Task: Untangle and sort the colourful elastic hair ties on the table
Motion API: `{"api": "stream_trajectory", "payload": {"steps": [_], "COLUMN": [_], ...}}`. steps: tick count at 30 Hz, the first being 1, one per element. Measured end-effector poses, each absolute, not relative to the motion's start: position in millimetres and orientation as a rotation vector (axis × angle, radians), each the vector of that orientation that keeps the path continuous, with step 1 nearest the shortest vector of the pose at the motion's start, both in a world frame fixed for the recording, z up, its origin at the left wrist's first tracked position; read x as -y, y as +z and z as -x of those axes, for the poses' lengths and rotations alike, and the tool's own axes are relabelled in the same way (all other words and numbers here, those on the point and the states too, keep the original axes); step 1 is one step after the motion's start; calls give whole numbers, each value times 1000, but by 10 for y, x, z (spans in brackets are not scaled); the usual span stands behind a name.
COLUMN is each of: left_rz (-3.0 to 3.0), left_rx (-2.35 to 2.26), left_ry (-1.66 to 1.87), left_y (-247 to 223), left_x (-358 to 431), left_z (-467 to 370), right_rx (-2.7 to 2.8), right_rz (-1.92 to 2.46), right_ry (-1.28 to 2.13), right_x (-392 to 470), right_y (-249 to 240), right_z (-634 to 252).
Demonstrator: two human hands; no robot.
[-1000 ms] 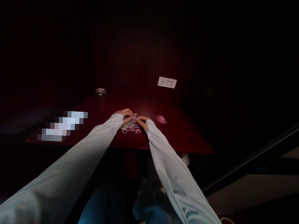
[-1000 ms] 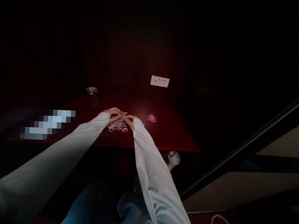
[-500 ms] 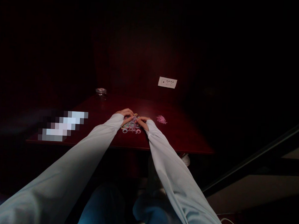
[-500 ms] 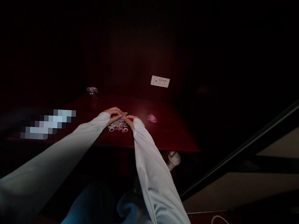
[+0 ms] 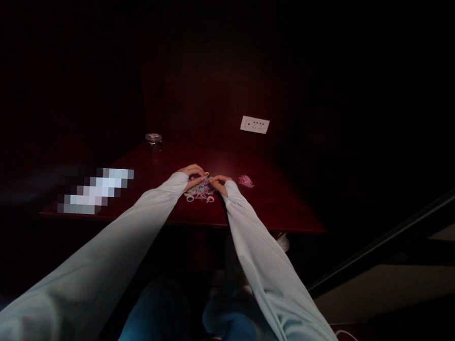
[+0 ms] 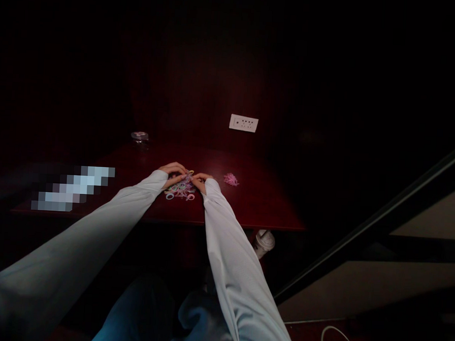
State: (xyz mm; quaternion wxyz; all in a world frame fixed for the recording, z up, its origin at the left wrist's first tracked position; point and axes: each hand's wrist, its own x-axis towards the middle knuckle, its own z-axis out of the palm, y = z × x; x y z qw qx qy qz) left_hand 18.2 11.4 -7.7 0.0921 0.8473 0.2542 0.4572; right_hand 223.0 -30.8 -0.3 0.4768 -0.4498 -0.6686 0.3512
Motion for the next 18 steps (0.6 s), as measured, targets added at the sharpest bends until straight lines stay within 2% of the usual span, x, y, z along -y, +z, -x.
{"api": "stream_trajectory", "payload": {"steps": [18], "left_rz": [-2494], "left_rx": [-725], "left_ry": [1324], "left_y": [-99], "left_x": [-130], "left_z": [-186], "right_rx": [1712], "right_rz": [1097], "right_ry": [707], "right_x": [357], "right_y": [0], "right_z": [-2218]}}
